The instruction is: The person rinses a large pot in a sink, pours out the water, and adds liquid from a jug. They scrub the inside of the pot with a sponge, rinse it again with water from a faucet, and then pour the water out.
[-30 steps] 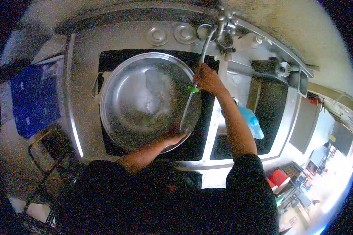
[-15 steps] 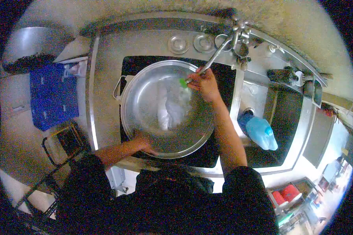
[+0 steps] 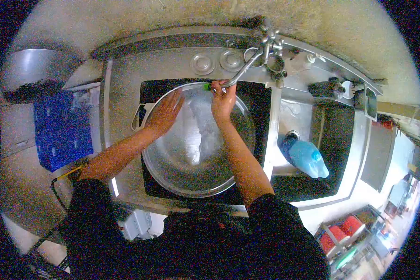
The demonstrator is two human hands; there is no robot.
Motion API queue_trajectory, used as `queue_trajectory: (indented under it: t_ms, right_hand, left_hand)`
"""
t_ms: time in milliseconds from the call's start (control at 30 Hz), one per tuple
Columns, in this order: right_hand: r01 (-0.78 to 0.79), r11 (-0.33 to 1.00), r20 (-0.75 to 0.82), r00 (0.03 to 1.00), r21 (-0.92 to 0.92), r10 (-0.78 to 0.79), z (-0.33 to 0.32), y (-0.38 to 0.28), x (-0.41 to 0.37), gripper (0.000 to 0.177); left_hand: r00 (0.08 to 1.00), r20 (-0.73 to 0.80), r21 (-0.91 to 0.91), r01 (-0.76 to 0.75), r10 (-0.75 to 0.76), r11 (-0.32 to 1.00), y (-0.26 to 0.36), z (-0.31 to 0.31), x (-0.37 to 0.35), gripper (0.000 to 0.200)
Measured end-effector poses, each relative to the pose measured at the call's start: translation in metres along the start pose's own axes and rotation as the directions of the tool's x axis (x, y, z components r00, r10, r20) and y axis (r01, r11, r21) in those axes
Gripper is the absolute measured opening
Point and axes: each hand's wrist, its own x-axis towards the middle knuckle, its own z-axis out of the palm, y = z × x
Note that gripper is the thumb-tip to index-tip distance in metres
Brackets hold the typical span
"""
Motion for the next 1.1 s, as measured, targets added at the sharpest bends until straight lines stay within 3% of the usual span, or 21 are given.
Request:
queue_trajectory:
  t_ms: [100, 133, 233, 300, 333, 433, 467, 567, 600, 700, 733, 767, 833, 900, 967, 1033, 1100]
  right_hand:
    - [0.104, 0.879, -0.001, 0.993, -0.465, -0.118, -0.030, 0.014, 0.009, 0.016]
    - [0.185, 0.832, 0.047, 0.981, -0.523, -0.188, -0.041, 0.014, 0.011, 0.012]
    - [0.272, 0.656, 0.200, 0.962, -0.704, -0.185, -0.085, -0.002, 0.019, 0.011]
    - [0.278, 0.607, 0.266, 0.957, -0.744, -0.112, -0.111, -0.008, 0.029, 0.009]
    - [0.320, 0.543, 0.324, 0.942, -0.776, -0.092, -0.113, -0.025, 0.030, 0.008]
    - [0.301, 0.440, 0.366, 0.928, -0.846, 0.068, -0.124, -0.046, 0.039, 0.008]
    - [0.320, 0.452, 0.391, 0.917, -0.833, 0.072, -0.127, -0.049, 0.040, 0.009]
    - [0.369, 0.496, 0.463, 0.883, -0.786, 0.078, -0.134, -0.047, 0.042, 0.011]
    - [0.352, 0.453, 0.440, 0.892, -0.819, 0.102, -0.133, -0.046, 0.041, 0.011]
    - [0.265, 0.456, 0.379, 0.908, -0.850, 0.179, -0.128, -0.054, 0.035, 0.011]
    - [0.270, 0.420, 0.366, 0.916, -0.866, 0.165, -0.122, -0.062, 0.031, 0.013]
    - [0.270, 0.378, 0.354, 0.919, -0.885, 0.173, -0.122, -0.066, 0.031, 0.014]
    - [0.266, 0.294, 0.330, 0.923, -0.918, 0.195, -0.126, -0.068, 0.028, 0.016]
    - [0.266, 0.281, 0.324, 0.928, -0.922, 0.184, -0.127, -0.066, 0.027, 0.018]
    - [0.216, 0.306, 0.285, 0.937, -0.927, 0.201, -0.123, -0.064, 0.025, 0.019]
    - [0.112, 0.354, 0.212, 0.943, -0.929, 0.257, -0.120, -0.064, 0.023, 0.020]
    - [0.124, 0.507, 0.254, 0.947, -0.853, 0.195, -0.135, -0.043, 0.012, 0.019]
  left_hand:
    - [0.994, -0.064, -0.126, 0.078, -0.086, 0.989, 0.014, 0.020, 0.020, 0.061]
    - [0.992, -0.058, -0.143, 0.106, -0.115, 0.984, 0.021, 0.015, 0.024, 0.063]
    - [0.978, -0.132, -0.261, 0.123, -0.162, 0.957, 0.039, 0.027, 0.038, 0.069]
    - [0.977, -0.146, -0.353, 0.093, -0.153, 0.931, 0.056, 0.023, 0.051, 0.072]
    - [0.960, -0.212, -0.299, 0.116, -0.184, 0.947, 0.064, 0.034, 0.064, 0.080]
    - [0.966, -0.158, -0.451, 0.112, -0.203, 0.886, 0.089, 0.042, 0.093, 0.074]
    - [0.955, -0.202, -0.420, 0.116, -0.218, 0.900, 0.100, 0.056, 0.103, 0.064]
    - [0.984, -0.089, -0.419, 0.104, -0.154, 0.902, 0.132, 0.061, 0.112, 0.061]
    - [0.999, 0.035, -0.293, -0.015, 0.027, 0.956, 0.143, 0.053, 0.112, 0.064]
    - [0.991, -0.034, -0.459, 0.101, -0.131, 0.883, 0.193, 0.070, 0.113, 0.061]
    - [0.976, -0.099, -0.774, 0.045, -0.191, 0.632, 0.212, 0.100, 0.119, 0.058]
    - [0.954, -0.133, -0.958, -0.054, -0.270, 0.282, 0.235, 0.145, 0.124, 0.056]
    - [0.955, -0.065, -0.993, -0.034, -0.290, 0.112, 0.251, 0.131, 0.113, 0.052]
    - [0.972, 0.096, -0.809, 0.201, -0.214, 0.552, 0.261, 0.092, 0.091, 0.049]
    - [0.993, -0.122, -0.675, -0.079, -0.005, 0.733, 0.272, 0.107, 0.071, 0.039]
    - [0.952, 0.042, -0.677, -0.196, 0.303, 0.710, 0.267, 0.089, 0.056, 0.031]
    - [0.922, -0.059, -0.852, -0.246, 0.382, 0.462, 0.283, 0.130, 0.029, 0.024]
